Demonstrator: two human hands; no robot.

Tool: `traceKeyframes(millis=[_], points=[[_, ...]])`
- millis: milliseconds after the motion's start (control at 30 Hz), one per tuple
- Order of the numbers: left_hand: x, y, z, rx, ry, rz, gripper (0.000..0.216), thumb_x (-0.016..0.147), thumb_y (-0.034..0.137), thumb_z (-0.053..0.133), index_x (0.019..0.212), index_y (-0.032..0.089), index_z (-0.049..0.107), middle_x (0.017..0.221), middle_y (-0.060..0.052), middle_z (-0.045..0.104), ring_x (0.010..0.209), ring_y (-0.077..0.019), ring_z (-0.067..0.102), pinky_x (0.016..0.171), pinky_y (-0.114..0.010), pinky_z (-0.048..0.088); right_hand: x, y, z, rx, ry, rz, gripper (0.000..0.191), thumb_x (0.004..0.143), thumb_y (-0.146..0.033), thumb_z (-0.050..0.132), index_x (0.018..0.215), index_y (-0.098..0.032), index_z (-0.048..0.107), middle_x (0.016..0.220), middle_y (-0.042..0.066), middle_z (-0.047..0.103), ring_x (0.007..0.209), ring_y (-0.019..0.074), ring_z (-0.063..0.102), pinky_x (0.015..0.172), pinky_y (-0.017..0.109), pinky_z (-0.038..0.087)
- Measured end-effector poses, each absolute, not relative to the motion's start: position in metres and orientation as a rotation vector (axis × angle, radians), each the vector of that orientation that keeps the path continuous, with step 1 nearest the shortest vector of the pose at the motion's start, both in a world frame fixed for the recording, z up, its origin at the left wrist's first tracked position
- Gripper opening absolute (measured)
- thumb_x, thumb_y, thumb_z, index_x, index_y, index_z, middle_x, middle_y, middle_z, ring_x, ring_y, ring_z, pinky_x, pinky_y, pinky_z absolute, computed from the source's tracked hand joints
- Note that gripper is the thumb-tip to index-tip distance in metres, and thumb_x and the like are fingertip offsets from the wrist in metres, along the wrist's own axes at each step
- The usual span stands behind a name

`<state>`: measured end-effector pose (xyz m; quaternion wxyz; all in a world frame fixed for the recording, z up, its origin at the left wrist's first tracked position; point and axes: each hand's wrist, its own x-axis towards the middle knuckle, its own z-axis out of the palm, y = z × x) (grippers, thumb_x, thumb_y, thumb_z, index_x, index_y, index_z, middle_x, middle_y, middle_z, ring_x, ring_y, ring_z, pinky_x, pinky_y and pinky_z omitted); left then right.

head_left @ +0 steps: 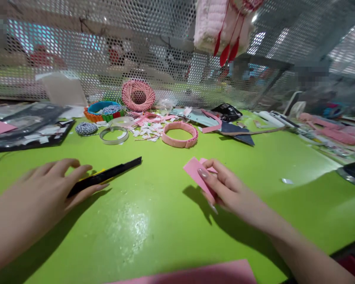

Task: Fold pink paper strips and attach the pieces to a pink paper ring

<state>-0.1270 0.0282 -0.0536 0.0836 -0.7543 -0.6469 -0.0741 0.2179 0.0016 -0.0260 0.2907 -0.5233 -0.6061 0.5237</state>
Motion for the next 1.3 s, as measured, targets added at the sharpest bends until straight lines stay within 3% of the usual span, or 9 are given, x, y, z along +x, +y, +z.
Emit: traceKeyframes(millis=[67, 167, 300, 400, 533, 633, 800, 1133, 1300], points=[[-0.116, 0.027, -0.043, -2.322, -1.77, -0.268, 0.055, 0.083, 0.064, 0.038, 0.105, 0.021, 0.064, 0.115, -0.012, 0.059, 0.099, -0.0355, 0.054, 0.086, -0.048, 0.039, 0.224, 0.004, -0.02, -1.423, -1.797, 1.255, 0.026, 0.098, -0.047, 0.036, 0.089, -0.023, 0.043, 0.057, -0.007, 0.047, 0.053, 0.0095, 0.046, 0.055, 0.021, 0.04], [-0.076, 0.026, -0.025, -2.805, -1.808, -0.515, 0.041, 0.089, 0.053, 0.035, 0.099, 0.025, 0.063, 0.101, -0.005, 0.066, 0.091, -0.0251, 0.06, 0.08, -0.035, 0.044, 0.226, 0.005, -0.017, -1.445, -1.998, 1.186, 0.028, 0.099, -0.044, 0.033, 0.086, -0.022, 0.045, 0.062, -0.004, 0.051, 0.063, 0.013, 0.051, 0.065, 0.026, 0.042], [-0.001, 0.045, -0.015, -3.371, -1.731, -0.627, 0.035, 0.09, 0.047, 0.041, 0.095, 0.022, 0.065, 0.086, -0.001, 0.069, 0.074, -0.0171, 0.06, 0.064, -0.026, 0.044, 0.228, 0.013, -0.014, -1.467, -2.153, 1.114, 0.031, 0.098, -0.043, 0.035, 0.08, -0.021, 0.047, 0.063, -0.003, 0.054, 0.067, 0.0148, 0.053, 0.067, 0.028, 0.04], [0.042, 0.069, -0.014, -3.531, -1.715, -0.792, 0.028, 0.081, 0.043, 0.056, 0.076, 0.017, 0.066, 0.072, -0.001, 0.067, 0.065, -0.0138, 0.057, 0.059, -0.023, 0.04, 0.24, 0.026, -0.009, -1.485, -2.155, 1.09, 0.033, 0.097, -0.043, 0.038, 0.076, -0.02, 0.048, 0.06, -0.003, 0.054, 0.06, 0.013, 0.051, 0.061, 0.026, 0.04], [0.073, 0.095, -0.016, -3.506, -1.766, -0.935, 0.031, 0.078, 0.045, 0.059, 0.074, 0.015, 0.065, 0.063, 0.0, 0.061, 0.057, -0.0116, 0.052, 0.053, -0.022, 0.035, 0.272, 0.045, -0.007, -1.612, -1.957, 1.164, 0.029, 0.094, -0.045, 0.046, 0.094, -0.017, 0.054, 0.061, -0.001, 0.062, 0.041, 0.0094, 0.046, 0.043, 0.022, 0.036], [0.09, 0.108, -0.022, -3.457, -1.879, -0.913, 0.038, 0.075, 0.051, 0.062, 0.071, 0.014, 0.065, 0.06, -0.001, 0.06, 0.051, -0.0105, 0.047, 0.049, -0.023, 0.032, 0.293, 0.056, -0.013, -1.732, -1.854, 0.948, 0.025, 0.094, -0.037, 0.048, 0.099, -0.014, 0.057, 0.059, 0.0, 0.06, 0.043, 0.0098, 0.049, 0.045, 0.021, 0.037], [0.108, 0.122, -0.035, -3.431, -1.968, -0.799, 0.036, 0.069, 0.049, 0.068, 0.068, 0.013, 0.069, 0.056, -0.001, 0.06, 0.046, -0.0088, 0.041, 0.045, -0.023, 0.026, 0.3, 0.063, -0.027, -1.882, -1.87, 0.72, 0.016, 0.088, -0.022, 0.056, 0.08, -0.012, 0.065, 0.062, 0.005, 0.065, 0.044, 0.0106, 0.05, 0.049, 0.024, 0.037], [0.115, 0.131, -0.037, -3.423, -1.821, -0.662, 0.029, 0.073, 0.041, 0.067, 0.074, 0.013, 0.073, 0.054, 0.0, 0.059, 0.047, -0.0099, 0.042, 0.046, -0.024, 0.027, 0.3, 0.062, -0.031, -2.064, -1.919, 0.44, 0.023, 0.09, -0.026, 0.053, 0.088, -0.01, 0.07, 0.077, 0.016, 0.071, 0.069, 0.0248, 0.064, 0.061, 0.031, 0.041], [0.115, 0.133, -0.039, -3.305, -1.757, -0.59, 0.025, 0.072, 0.038, 0.069, 0.074, 0.014, 0.074, 0.061, -0.003, 0.064, 0.055, -0.0142, 0.052, 0.052, -0.026, 0.034, 0.298, 0.059, -0.028, -2.079, -1.958, 0.363, 0.027, 0.091, -0.031, 0.051, 0.088, -0.013, 0.07, 0.079, 0.015, 0.071, 0.073, 0.0252, 0.064, 0.062, 0.031, 0.041]])
